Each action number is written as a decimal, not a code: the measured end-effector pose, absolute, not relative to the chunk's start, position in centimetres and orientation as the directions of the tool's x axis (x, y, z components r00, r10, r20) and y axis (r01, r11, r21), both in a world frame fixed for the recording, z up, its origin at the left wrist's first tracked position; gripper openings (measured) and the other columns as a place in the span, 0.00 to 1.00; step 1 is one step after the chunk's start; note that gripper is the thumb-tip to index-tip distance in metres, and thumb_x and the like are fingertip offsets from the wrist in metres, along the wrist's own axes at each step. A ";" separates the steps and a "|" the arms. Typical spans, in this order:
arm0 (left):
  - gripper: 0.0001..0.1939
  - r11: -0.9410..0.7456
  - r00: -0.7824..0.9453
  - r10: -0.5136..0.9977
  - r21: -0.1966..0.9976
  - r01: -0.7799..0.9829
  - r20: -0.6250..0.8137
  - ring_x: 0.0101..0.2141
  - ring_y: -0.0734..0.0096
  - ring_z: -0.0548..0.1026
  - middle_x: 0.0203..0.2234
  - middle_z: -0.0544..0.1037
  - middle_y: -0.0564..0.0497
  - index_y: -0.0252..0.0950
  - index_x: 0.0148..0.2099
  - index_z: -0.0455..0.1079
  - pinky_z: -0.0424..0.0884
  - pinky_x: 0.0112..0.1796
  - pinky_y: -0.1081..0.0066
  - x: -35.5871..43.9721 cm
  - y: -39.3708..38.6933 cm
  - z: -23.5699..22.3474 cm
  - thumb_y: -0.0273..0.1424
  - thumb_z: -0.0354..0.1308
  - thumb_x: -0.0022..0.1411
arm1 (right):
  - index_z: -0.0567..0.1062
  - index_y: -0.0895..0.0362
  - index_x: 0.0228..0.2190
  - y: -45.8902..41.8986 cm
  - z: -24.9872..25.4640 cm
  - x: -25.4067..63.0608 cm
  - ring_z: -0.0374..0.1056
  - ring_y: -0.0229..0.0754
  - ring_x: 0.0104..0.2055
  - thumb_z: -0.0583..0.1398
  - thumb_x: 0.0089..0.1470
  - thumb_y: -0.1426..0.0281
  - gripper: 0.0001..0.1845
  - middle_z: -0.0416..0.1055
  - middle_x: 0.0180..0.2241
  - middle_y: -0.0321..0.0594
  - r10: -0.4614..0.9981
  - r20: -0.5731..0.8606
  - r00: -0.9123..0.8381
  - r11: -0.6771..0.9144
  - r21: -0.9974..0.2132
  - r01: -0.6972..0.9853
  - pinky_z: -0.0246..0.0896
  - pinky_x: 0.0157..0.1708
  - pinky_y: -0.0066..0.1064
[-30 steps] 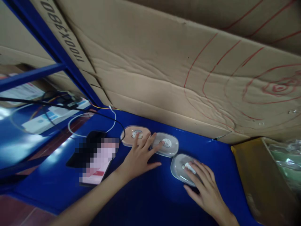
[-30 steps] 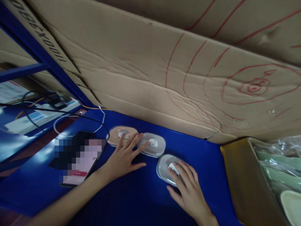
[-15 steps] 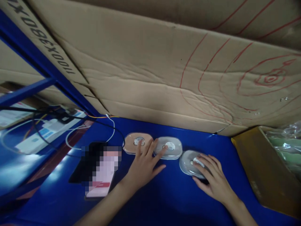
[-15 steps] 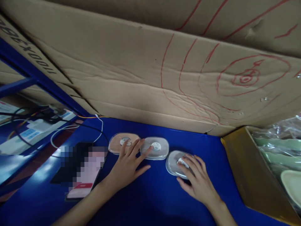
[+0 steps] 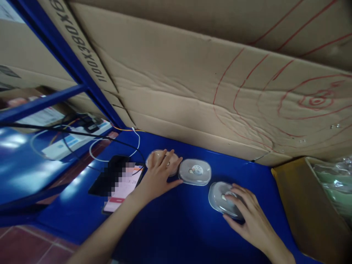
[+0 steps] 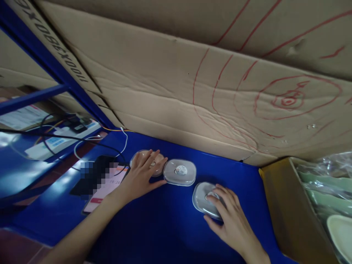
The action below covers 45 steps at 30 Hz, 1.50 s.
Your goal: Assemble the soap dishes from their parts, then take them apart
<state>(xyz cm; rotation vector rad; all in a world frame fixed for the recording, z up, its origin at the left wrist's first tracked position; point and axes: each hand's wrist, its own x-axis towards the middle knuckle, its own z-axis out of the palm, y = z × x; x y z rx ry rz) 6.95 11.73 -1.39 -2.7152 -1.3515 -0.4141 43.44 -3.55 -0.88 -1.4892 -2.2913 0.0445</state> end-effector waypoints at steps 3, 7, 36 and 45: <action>0.39 -0.598 0.578 0.788 0.040 0.800 0.212 0.73 0.30 0.59 0.75 0.61 0.37 0.47 0.76 0.63 0.55 0.66 0.26 7.1 11.2 -0.8 0.53 0.65 0.69 | 0.72 0.46 0.62 -3.6 0.1 43.7 0.67 0.63 0.67 0.67 0.65 0.58 0.27 0.70 0.63 0.50 0.888 0.318 -0.331 0.410 -0.228 0.883 0.68 0.62 0.61; 0.42 -0.616 0.607 0.784 0.046 0.786 0.133 0.72 0.31 0.60 0.75 0.61 0.36 0.46 0.78 0.58 0.59 0.65 0.29 8.4 8.5 0.3 0.49 0.66 0.69 | 0.67 0.45 0.69 -2.1 2.1 42.6 0.61 0.65 0.72 0.64 0.68 0.56 0.32 0.63 0.71 0.51 0.910 0.232 -0.343 0.394 -0.233 0.889 0.63 0.66 0.65; 0.31 -0.551 0.549 0.833 0.191 0.812 0.067 0.64 0.44 0.70 0.67 0.72 0.43 0.45 0.68 0.70 0.67 0.60 0.47 9.9 15.3 2.8 0.47 0.68 0.67 | 0.64 0.54 0.72 4.2 3.3 37.1 0.52 0.66 0.77 0.66 0.66 0.57 0.40 0.59 0.74 0.57 0.871 -0.112 -0.479 0.428 -0.307 0.850 0.48 0.73 0.65; 0.32 -0.585 0.594 0.804 0.207 0.784 0.024 0.69 0.46 0.65 0.71 0.67 0.38 0.41 0.72 0.65 0.65 0.64 0.46 9.9 17.0 0.9 0.42 0.66 0.71 | 0.58 0.50 0.75 4.3 3.9 38.2 0.42 0.64 0.80 0.74 0.56 0.68 0.53 0.49 0.78 0.56 0.853 -0.214 -0.477 0.396 -0.331 0.857 0.39 0.75 0.66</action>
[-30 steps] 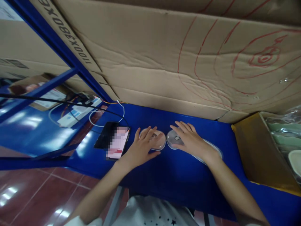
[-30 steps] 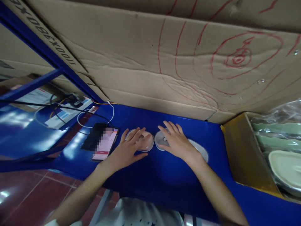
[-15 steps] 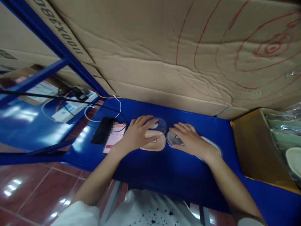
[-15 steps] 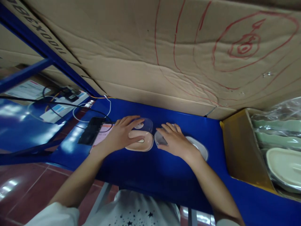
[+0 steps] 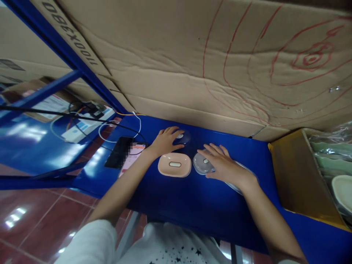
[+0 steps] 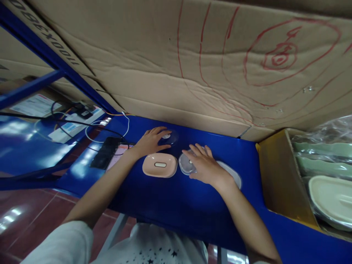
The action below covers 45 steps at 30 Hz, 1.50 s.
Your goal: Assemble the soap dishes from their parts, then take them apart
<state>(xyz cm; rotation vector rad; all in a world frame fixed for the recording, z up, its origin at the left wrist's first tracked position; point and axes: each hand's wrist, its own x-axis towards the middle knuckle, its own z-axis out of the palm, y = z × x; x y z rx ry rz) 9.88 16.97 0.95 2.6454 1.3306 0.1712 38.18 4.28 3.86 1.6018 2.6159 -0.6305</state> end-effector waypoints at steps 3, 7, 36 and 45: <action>0.30 -0.592 0.597 0.800 0.221 0.775 0.052 0.72 0.48 0.62 0.73 0.63 0.37 0.39 0.73 0.63 0.61 0.67 0.45 8.9 15.3 1.4 0.43 0.61 0.75 | 0.58 0.51 0.75 4.5 4.2 38.2 0.42 0.64 0.80 0.74 0.53 0.72 0.55 0.49 0.78 0.57 0.853 -0.253 -0.456 0.370 -0.323 0.871 0.37 0.76 0.65; 0.31 -0.664 0.667 0.740 0.261 0.701 0.091 0.69 0.46 0.67 0.70 0.67 0.39 0.42 0.72 0.65 0.63 0.66 0.46 6.9 10.1 2.3 0.46 0.64 0.73 | 0.60 0.52 0.74 4.7 4.2 38.4 0.49 0.62 0.78 0.74 0.54 0.68 0.52 0.57 0.75 0.56 0.853 -0.210 -0.477 0.396 -0.335 0.855 0.38 0.76 0.63; 0.19 -0.615 0.667 0.739 0.497 0.612 0.094 0.66 0.44 0.69 0.64 0.72 0.42 0.46 0.59 0.80 0.69 0.64 0.42 5.2 5.5 1.6 0.42 0.70 0.68 | 0.71 0.58 0.66 1.3 5.2 34.7 0.57 0.64 0.75 0.66 0.66 0.66 0.30 0.63 0.72 0.57 0.827 -0.008 -0.562 0.552 -0.178 0.815 0.52 0.73 0.66; 0.20 -0.523 0.562 0.818 0.566 0.637 0.123 0.64 0.44 0.71 0.64 0.70 0.40 0.43 0.57 0.80 0.70 0.64 0.41 4.0 6.1 0.9 0.47 0.68 0.69 | 0.75 0.62 0.62 -0.7 6.6 31.7 0.70 0.60 0.66 0.65 0.68 0.64 0.25 0.75 0.63 0.55 0.769 0.001 -0.639 0.635 -0.107 0.765 0.59 0.71 0.63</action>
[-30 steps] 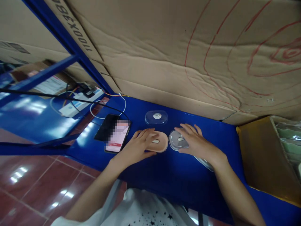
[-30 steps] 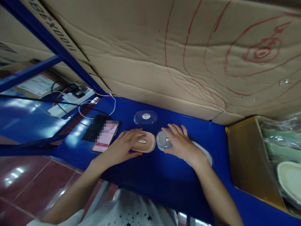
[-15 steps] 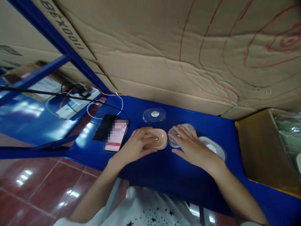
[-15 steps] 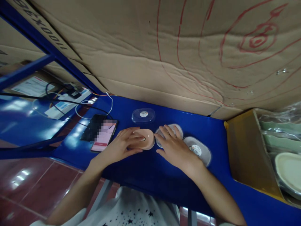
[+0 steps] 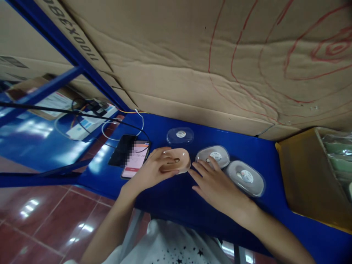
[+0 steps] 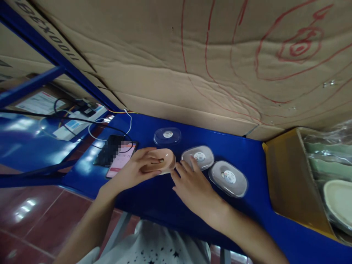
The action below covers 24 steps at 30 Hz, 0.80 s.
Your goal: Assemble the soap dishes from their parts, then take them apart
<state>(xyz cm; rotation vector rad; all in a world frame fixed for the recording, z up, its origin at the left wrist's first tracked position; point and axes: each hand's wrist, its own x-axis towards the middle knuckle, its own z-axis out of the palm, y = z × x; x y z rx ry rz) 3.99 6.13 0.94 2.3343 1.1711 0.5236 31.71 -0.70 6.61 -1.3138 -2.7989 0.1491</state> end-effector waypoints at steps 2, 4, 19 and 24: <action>0.17 -0.543 0.584 0.801 0.567 0.619 0.131 0.65 0.45 0.69 0.66 0.68 0.42 0.44 0.55 0.81 0.70 0.65 0.43 4.2 5.9 0.9 0.46 0.66 0.71 | 0.74 0.62 0.63 -1.1 6.6 31.4 0.70 0.60 0.65 0.65 0.68 0.63 0.27 0.75 0.62 0.55 0.755 -0.008 -0.656 0.651 -0.104 0.752 0.61 0.70 0.62; 0.16 -0.557 0.574 0.801 0.558 0.615 0.167 0.67 0.46 0.67 0.68 0.65 0.42 0.45 0.55 0.81 0.68 0.66 0.45 4.4 5.7 1.0 0.46 0.65 0.72 | 0.75 0.62 0.62 -1.4 6.3 31.1 0.71 0.58 0.64 0.65 0.69 0.63 0.26 0.76 0.61 0.54 0.733 -0.023 -0.680 0.674 -0.117 0.730 0.63 0.70 0.59; 0.23 -0.591 0.535 0.803 0.467 0.657 0.263 0.66 0.43 0.67 0.66 0.69 0.38 0.39 0.60 0.74 0.66 0.67 0.44 5.0 8.4 0.3 0.46 0.67 0.70 | 0.69 0.60 0.67 -2.3 1.8 28.3 0.67 0.60 0.68 0.63 0.68 0.65 0.30 0.73 0.65 0.55 0.703 -0.061 -0.709 0.681 -0.230 0.695 0.52 0.75 0.62; 0.24 -0.608 0.570 0.785 0.474 0.637 0.243 0.67 0.43 0.67 0.67 0.68 0.37 0.39 0.60 0.73 0.65 0.67 0.45 5.2 8.2 0.2 0.46 0.68 0.69 | 0.71 0.55 0.66 -3.2 3.6 28.3 0.71 0.57 0.65 0.65 0.67 0.61 0.30 0.76 0.61 0.50 0.641 -0.090 -0.762 0.704 -0.328 0.630 0.55 0.74 0.58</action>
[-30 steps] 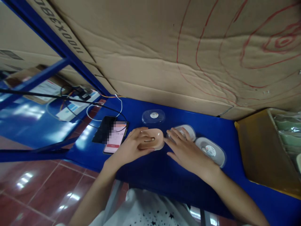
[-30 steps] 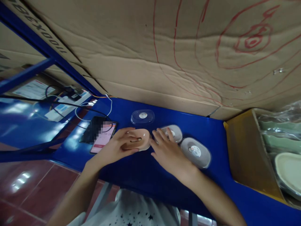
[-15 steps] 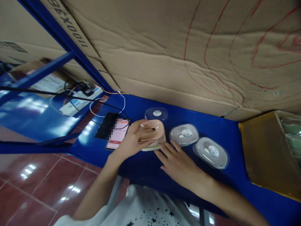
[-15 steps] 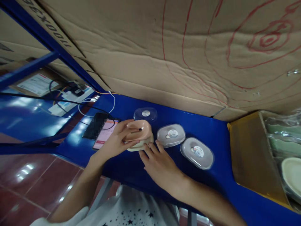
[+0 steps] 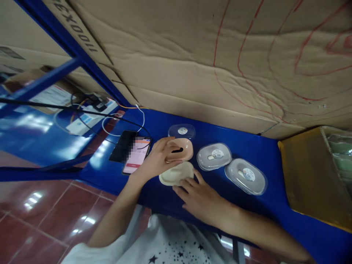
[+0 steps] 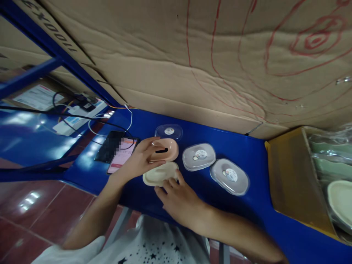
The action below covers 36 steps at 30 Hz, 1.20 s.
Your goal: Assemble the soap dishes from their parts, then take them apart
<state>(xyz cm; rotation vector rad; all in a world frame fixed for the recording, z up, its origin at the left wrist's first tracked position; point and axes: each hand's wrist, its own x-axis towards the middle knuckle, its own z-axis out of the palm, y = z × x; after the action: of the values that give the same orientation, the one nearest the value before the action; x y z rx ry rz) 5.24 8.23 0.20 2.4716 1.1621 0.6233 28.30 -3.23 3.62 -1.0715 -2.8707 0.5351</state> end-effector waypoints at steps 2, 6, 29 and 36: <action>0.24 -0.609 0.577 0.783 0.474 0.636 0.232 0.67 0.44 0.68 0.66 0.68 0.37 0.39 0.60 0.72 0.65 0.67 0.45 5.3 7.9 0.1 0.46 0.67 0.70 | 0.70 0.55 0.66 -2.9 5.5 29.4 0.72 0.54 0.63 0.65 0.67 0.61 0.30 0.76 0.62 0.48 0.598 -0.094 -0.796 0.702 -0.419 0.576 0.61 0.71 0.54; 0.23 -0.619 0.601 0.770 0.481 0.620 0.216 0.67 0.45 0.67 0.66 0.68 0.37 0.39 0.61 0.71 0.66 0.66 0.46 5.1 7.6 -0.3 0.46 0.65 0.72 | 0.62 0.47 0.72 -0.6 8.5 33.9 0.64 0.52 0.71 0.64 0.68 0.64 0.36 0.67 0.70 0.43 0.699 -0.032 -0.714 0.614 -0.486 0.622 0.58 0.73 0.51; 0.24 -0.651 0.672 0.734 0.383 0.656 0.096 0.70 0.41 0.64 0.70 0.67 0.38 0.41 0.62 0.72 0.62 0.66 0.42 5.8 8.8 0.1 0.41 0.69 0.68 | 0.62 0.44 0.71 4.5 4.8 40.3 0.65 0.61 0.68 0.69 0.59 0.57 0.44 0.66 0.67 0.48 0.877 -0.161 -0.453 0.344 -0.449 0.825 0.60 0.67 0.57; 0.22 -0.745 0.734 0.658 0.285 0.603 0.168 0.70 0.43 0.64 0.69 0.68 0.39 0.43 0.66 0.70 0.57 0.69 0.41 9.2 6.5 1.2 0.41 0.63 0.74 | 0.60 0.45 0.72 9.5 5.5 42.8 0.67 0.63 0.67 0.66 0.62 0.49 0.44 0.66 0.68 0.50 0.917 -0.088 -0.390 0.329 -0.387 0.861 0.62 0.65 0.57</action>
<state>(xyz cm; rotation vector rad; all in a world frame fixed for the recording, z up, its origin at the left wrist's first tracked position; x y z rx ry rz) 9.21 6.55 1.18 2.7244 1.0045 0.3821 42.83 9.51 5.45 -1.6440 -2.4377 0.5678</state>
